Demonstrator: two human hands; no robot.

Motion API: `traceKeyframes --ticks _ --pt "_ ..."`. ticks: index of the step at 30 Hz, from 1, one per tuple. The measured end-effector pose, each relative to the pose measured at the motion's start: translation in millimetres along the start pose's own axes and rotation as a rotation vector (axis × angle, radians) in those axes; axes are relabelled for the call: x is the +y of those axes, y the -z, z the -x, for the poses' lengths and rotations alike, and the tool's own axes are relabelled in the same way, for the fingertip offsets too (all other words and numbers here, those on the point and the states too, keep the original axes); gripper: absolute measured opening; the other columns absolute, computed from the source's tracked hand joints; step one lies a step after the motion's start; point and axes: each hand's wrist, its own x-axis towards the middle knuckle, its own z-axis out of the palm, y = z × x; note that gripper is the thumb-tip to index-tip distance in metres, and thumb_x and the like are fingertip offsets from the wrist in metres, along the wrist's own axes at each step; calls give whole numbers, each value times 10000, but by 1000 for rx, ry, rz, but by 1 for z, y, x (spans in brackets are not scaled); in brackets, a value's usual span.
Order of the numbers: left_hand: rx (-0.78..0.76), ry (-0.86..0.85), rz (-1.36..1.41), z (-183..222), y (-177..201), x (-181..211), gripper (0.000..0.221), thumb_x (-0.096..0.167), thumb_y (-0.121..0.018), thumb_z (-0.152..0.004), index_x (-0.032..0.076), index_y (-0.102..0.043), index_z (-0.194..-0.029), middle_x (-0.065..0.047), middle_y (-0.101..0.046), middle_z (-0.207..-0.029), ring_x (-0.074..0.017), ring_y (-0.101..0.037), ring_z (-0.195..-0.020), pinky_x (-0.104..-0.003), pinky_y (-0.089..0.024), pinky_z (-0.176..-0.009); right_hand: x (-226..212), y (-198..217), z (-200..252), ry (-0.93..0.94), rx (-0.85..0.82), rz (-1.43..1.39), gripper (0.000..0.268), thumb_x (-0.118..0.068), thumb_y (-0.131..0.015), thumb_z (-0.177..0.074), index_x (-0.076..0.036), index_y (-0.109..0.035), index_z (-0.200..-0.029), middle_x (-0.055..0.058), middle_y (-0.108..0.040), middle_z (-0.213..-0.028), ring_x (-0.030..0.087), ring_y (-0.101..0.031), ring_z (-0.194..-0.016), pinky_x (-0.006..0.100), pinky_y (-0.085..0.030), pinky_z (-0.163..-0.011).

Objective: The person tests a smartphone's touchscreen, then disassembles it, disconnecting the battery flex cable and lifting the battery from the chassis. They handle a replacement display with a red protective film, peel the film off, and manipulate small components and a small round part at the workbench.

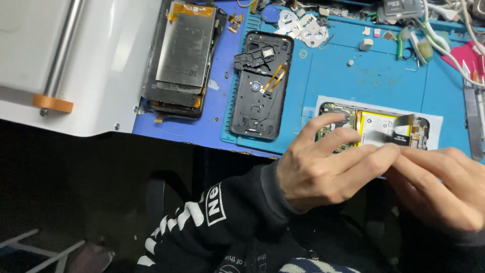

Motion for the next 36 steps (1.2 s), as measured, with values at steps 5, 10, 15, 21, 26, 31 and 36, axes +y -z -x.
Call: traceKeyframes --ticks 5,10,15,21,26,31,36 --pt "-42 146 -49 1 53 -23 271 200 -734 -922 83 -715 -1166 -14 -713 -1017 -223 -641 -937 -410 -504 -871 7 -8 6 21 43 4 303 66 -781 -913 -26 -734 -1199 102 -736 -1077 211 -689 -823 297 -528 -700" --pt "-147 289 -426 2 79 -63 352 57 -675 -788 107 -764 -1124 -6 -691 -1007 -239 -616 -958 -384 -484 -803 29 -28 20 -208 325 10 256 5 -821 -966 -17 -712 -1196 113 -727 -1012 184 -648 -786 241 -500 -630" --pt "-256 173 -492 -5 64 -68 252 82 -681 -766 91 -758 -1006 -10 -674 -932 -230 -623 -949 -383 -475 -809 12 -17 -10 -346 336 -17 248 -17 -811 -910 -45 -721 -1140 104 -736 -984 143 -644 -709 234 -491 -586" --pt "-362 181 -570 -2 54 -73 122 81 -714 -766 99 -736 -885 -15 -671 -871 -219 -629 -922 -432 -470 -892 11 -12 -23 -315 302 -35 279 43 -841 -831 -28 -741 -1081 121 -744 -950 161 -632 -681 273 -491 -578" --pt "-365 201 -557 -9 52 -73 116 61 -715 -763 93 -718 -875 -19 -658 -852 -216 -629 -914 -458 -448 -940 13 -15 -21 -283 304 -67 277 50 -829 -843 -26 -721 -1087 110 -737 -974 171 -660 -721 262 -514 -597" --pt "-327 218 -524 -15 55 -66 110 78 -719 -802 70 -710 -911 -29 -652 -847 -225 -629 -890 -481 -436 -932 9 -14 -27 -312 312 -123 281 91 -776 -871 -32 -696 -1111 96 -738 -1036 193 -690 -832 256 -543 -659" --pt "-247 252 -429 -23 70 -48 94 68 -751 -820 77 -702 -899 -32 -656 -819 -236 -639 -852 -475 -445 -939 12 -18 -19 -316 316 -86 285 75 -809 -893 -49 -704 -1127 76 -744 -1080 174 -675 -780 248 -532 -665"
